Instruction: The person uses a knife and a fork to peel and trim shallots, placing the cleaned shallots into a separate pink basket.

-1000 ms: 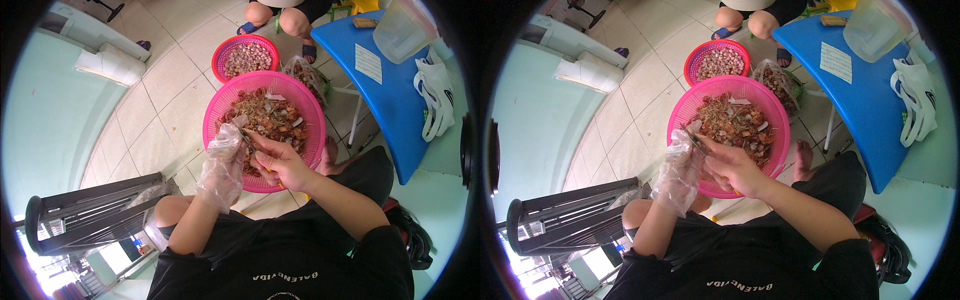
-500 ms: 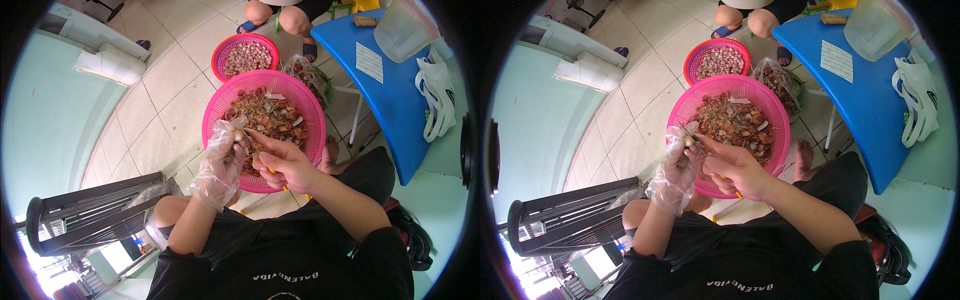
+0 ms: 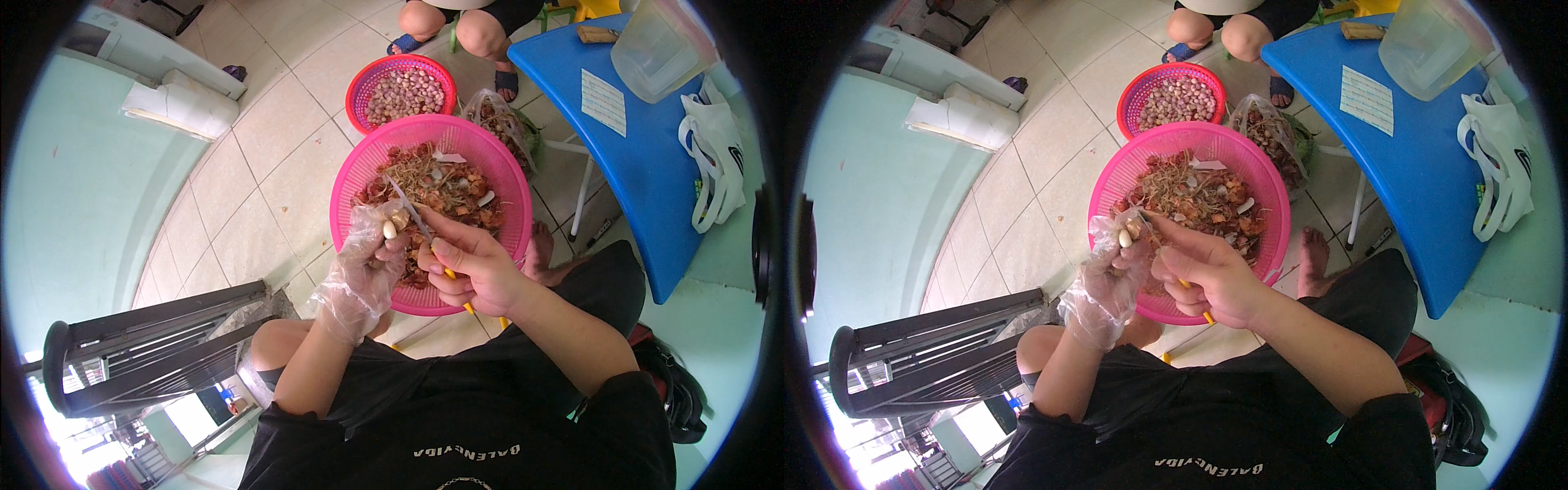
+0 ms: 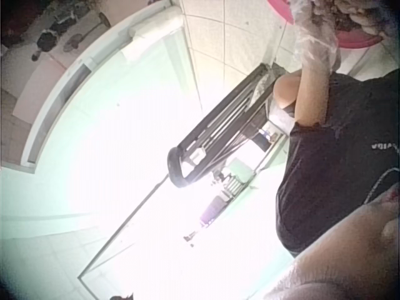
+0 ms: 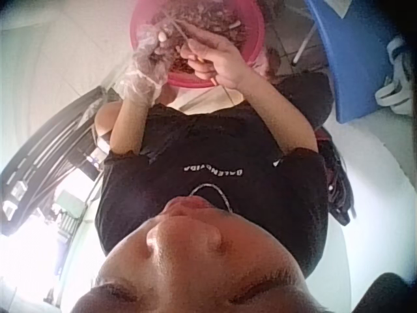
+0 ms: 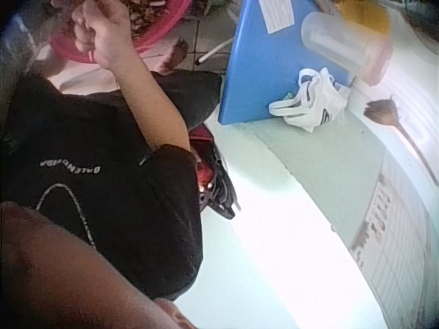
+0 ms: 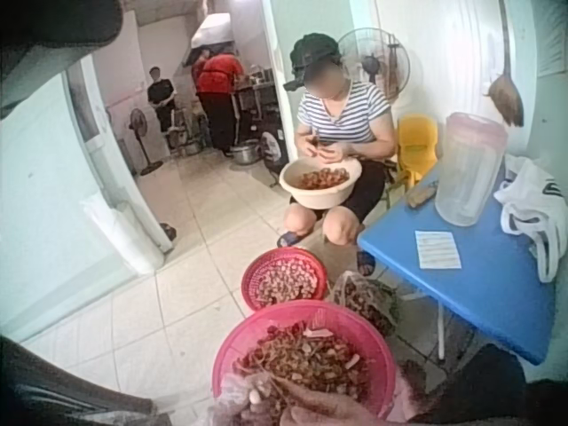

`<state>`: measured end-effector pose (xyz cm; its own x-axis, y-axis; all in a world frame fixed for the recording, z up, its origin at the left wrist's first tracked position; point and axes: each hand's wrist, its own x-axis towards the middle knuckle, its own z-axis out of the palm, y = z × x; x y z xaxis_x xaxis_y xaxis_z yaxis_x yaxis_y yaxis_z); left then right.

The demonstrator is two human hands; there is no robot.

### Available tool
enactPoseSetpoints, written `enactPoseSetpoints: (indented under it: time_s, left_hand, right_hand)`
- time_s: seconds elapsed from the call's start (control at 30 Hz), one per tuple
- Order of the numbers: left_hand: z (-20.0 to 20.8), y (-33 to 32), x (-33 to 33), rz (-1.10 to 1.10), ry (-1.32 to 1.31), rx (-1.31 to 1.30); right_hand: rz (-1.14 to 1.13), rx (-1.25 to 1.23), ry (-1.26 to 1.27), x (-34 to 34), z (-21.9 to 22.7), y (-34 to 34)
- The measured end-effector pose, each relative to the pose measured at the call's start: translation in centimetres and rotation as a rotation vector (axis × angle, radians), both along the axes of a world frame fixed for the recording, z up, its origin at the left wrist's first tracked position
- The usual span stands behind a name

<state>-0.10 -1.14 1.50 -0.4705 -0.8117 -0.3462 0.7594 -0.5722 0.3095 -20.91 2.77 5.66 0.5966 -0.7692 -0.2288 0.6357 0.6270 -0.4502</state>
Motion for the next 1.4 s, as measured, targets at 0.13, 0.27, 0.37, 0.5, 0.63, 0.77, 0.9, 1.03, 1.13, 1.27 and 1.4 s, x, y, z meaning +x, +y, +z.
enactPoseSetpoints:
  time_s: [0.13, 0.27, 0.37, 0.5, 0.63, 0.77, 0.9, 1.03, 1.13, 1.27, 1.4]
  left_hand:
    - [-0.1, 0.0, -0.4, -0.028, 0.222, -0.114]
    - [1.3, 0.2, -1.1, 0.082, 0.243, 0.02]
    - [1.0, -0.5, -2.3, 0.206, 0.309, 0.042]
    - [2.2, -7.4, -3.6, 0.137, 0.069, -0.072]
    - [-3.1, -17.9, -1.6, 0.231, -0.379, -0.583]
    - [-5.9, -20.7, 1.2, 0.355, -0.259, -0.301]
    - [-3.4, -14.2, 2.5, 0.441, -0.133, 0.15]
    - [0.2, -7.6, 2.2, 0.391, -0.071, 0.215]
    - [1.0, -5.4, 1.4, 0.324, -0.088, 0.165]
    - [1.7, -4.4, -0.1, 0.242, -0.201, -0.071]
    - [1.9, -4.2, 0.1, 0.143, -0.243, -0.241]
  right_hand:
    - [-0.011, 0.012, -0.046, 0.0, -0.2, 0.0]
    - [-0.029, -0.005, -0.047, -0.1, 0.5, 0.1]
    - [-0.113, 0.04, -0.042, -0.9, 0.7, -0.3]
    - [-0.209, -0.018, -0.068, -2.3, 0.7, -2.0]
    - [-0.233, -0.037, 0.009, -2.0, 1.5, -2.8]
    - [-0.197, -0.039, 0.017, -1.8, 1.2, -2.2]
    - [-0.13, -0.501, 0.735, -1.8, 0.3, -1.7]
    - [0.018, -0.871, 1.529, -1.8, -0.3, -0.6]
    - [0.012, -0.956, 1.528, -1.6, -2.0, -0.8]
    - [-0.141, -0.877, 1.396, -1.5, -1.2, -1.8]
    - [-0.113, -0.526, 1.079, -1.1, -0.5, -2.1]
